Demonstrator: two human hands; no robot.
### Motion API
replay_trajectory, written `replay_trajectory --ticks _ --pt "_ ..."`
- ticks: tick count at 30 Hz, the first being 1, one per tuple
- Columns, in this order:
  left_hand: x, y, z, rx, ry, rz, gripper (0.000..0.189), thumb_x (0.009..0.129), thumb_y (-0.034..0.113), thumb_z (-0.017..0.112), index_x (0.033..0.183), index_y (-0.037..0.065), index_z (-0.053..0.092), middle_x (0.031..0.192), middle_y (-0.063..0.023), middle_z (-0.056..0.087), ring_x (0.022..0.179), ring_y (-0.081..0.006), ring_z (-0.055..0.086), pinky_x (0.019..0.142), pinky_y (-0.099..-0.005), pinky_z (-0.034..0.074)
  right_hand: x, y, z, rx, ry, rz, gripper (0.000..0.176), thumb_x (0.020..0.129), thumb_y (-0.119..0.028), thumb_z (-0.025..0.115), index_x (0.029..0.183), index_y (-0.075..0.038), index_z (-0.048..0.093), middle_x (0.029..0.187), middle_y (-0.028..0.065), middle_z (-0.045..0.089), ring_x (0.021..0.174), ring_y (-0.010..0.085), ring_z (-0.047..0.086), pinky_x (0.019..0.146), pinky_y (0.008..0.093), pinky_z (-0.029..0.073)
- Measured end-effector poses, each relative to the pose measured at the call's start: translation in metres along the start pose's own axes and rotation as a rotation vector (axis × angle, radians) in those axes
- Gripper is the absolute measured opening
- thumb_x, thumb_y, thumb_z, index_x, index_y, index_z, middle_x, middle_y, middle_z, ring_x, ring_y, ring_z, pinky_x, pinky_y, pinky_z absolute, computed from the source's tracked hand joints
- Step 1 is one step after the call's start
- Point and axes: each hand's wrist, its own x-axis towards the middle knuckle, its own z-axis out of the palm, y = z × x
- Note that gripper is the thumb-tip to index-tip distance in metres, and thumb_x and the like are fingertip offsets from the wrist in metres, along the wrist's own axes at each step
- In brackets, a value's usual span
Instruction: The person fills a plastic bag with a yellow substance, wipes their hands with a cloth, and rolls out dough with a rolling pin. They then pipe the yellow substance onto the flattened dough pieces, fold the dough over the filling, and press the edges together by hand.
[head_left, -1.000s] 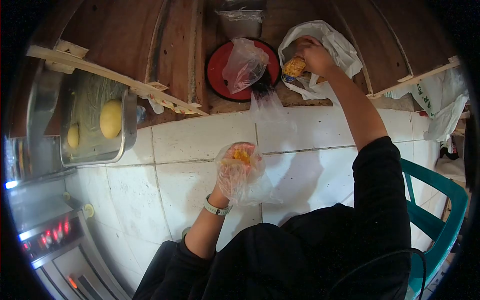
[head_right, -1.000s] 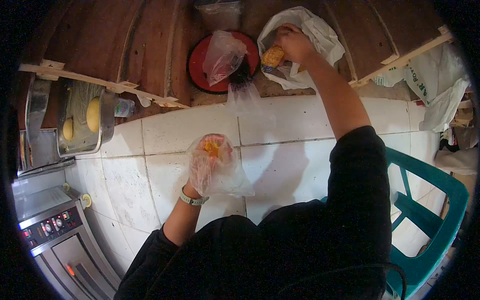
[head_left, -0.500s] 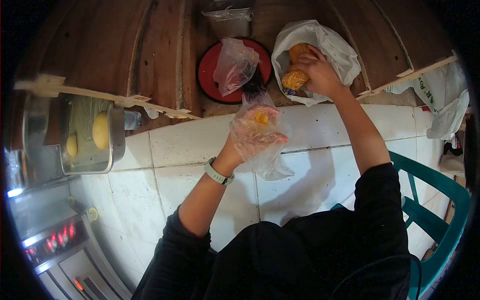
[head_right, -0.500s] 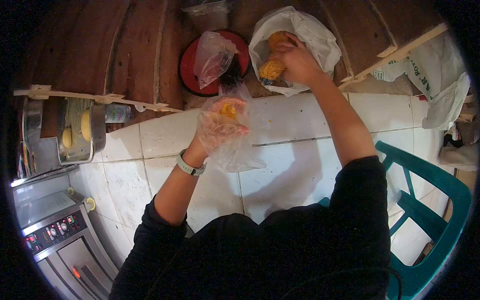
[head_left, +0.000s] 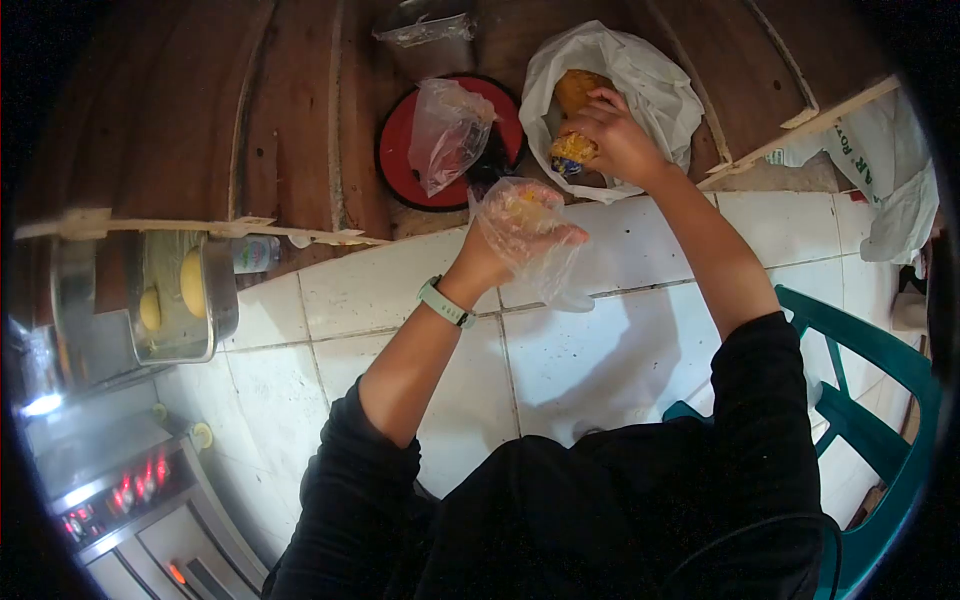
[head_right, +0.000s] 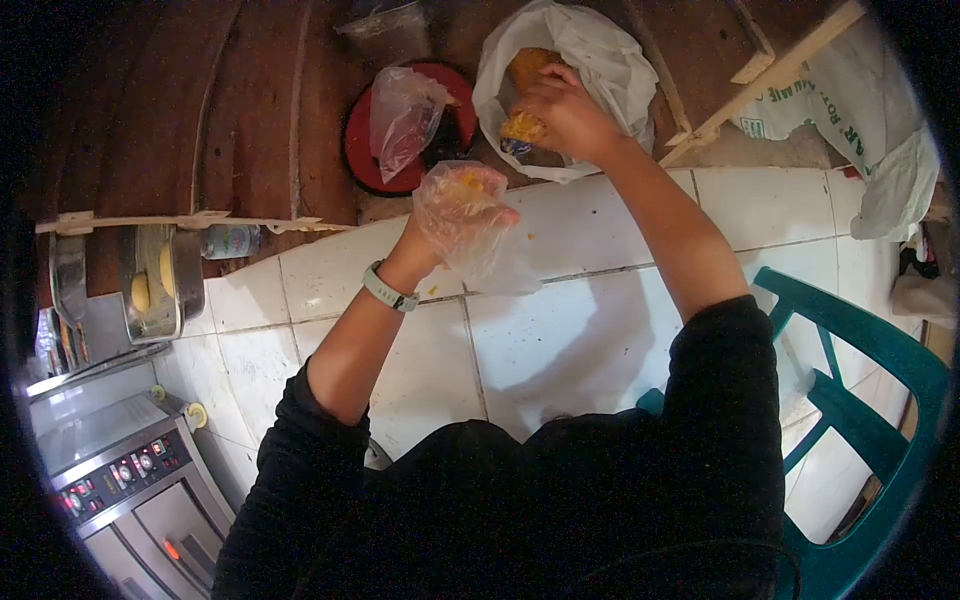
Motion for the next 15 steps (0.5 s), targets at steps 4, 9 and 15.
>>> replay_trajectory --ticks 4,9,15 --pt "0.015 0.005 0.010 -0.056 0.089 -0.047 0.060 0.056 0.030 0.091 0.096 0.001 0.055 0.088 -0.0049 0.059 0.078 -0.0130 0.055 0.071 -0.0261 0.049 -0.014 0.006 -0.001 0.083 0.127 0.049 0.037 0.058 -0.006 0.076 0.093 -0.009 0.064 0.089 0.0067 0.062 0.098 0.0244 0.057 0.104 0.0397 0.033" --pt "0.034 -0.002 0.021 0.226 0.076 0.167 0.059 0.056 0.032 0.091 0.090 0.000 0.055 0.089 -0.0045 0.059 0.077 -0.0117 0.055 0.069 -0.0252 0.048 -0.025 0.009 0.002 0.166 0.227 0.045 0.039 0.058 -0.009 0.078 0.095 -0.009 0.065 0.090 0.0088 0.062 0.100 0.0299 0.055 0.100 0.0407 0.039" --pt "0.045 -0.004 0.020 0.085 0.030 0.049 0.059 0.056 0.040 0.089 0.080 -0.002 0.055 0.079 -0.0082 0.059 0.069 -0.0151 0.055 0.064 -0.0298 0.047 -0.032 0.009 0.006 0.109 0.196 -0.012 0.042 0.056 -0.006 0.075 0.096 -0.007 0.065 0.097 0.0091 0.060 0.105 0.0324 0.052 0.098 0.0406 0.040"
